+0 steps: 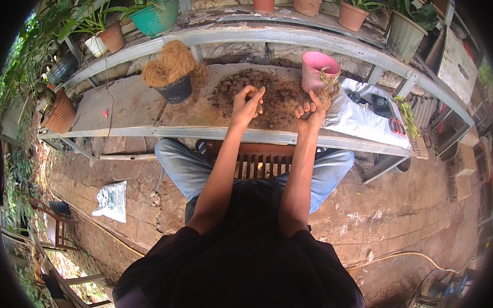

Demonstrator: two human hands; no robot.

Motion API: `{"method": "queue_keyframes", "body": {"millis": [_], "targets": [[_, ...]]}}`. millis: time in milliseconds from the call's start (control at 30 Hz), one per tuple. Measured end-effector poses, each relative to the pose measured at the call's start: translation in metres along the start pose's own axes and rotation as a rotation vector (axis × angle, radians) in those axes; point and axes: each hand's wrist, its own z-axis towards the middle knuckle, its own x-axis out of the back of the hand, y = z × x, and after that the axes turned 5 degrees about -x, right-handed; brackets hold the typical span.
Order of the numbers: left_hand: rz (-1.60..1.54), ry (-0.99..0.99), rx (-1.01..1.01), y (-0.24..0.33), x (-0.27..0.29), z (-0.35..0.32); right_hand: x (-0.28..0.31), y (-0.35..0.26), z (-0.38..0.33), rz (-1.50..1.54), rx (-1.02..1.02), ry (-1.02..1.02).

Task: The person sits at a workbench and repeatedly forms small balls of soil or compost by hand. They then pick up a small plant cutting and wrap its roots with the soil balls, preparing it for planting.

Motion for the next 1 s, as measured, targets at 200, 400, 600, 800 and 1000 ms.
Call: {"method": "queue_keyframes", "body": {"millis": [200, 400, 600, 800, 1000], "targets": [[-0.407, 0.045, 0.015, -0.008, 0.004, 0.004, -0.030, 0.006, -0.001, 0.090, 0.131, 0.125], [-0.427, 0.057, 0.150, 0.000, 0.006, 0.004, 0.003, 0.002, 0.010, 0.115, 0.202, 0.038], [-0.372, 0.058, 0.158, 0.002, 0.011, -0.001, 0.000, 0.002, 0.007, 0.145, 0.152, 0.072], [-0.331, 0.155, 0.200, 0.004, 0.013, -0.001, 0.007, -0.005, 0.004, 0.039, 0.019, 0.151], [-0.371, 0.196, 0.187, 0.002, 0.016, 0.000, 0.014, -0.013, 0.000, -0.095, 0.017, 0.072]]}}
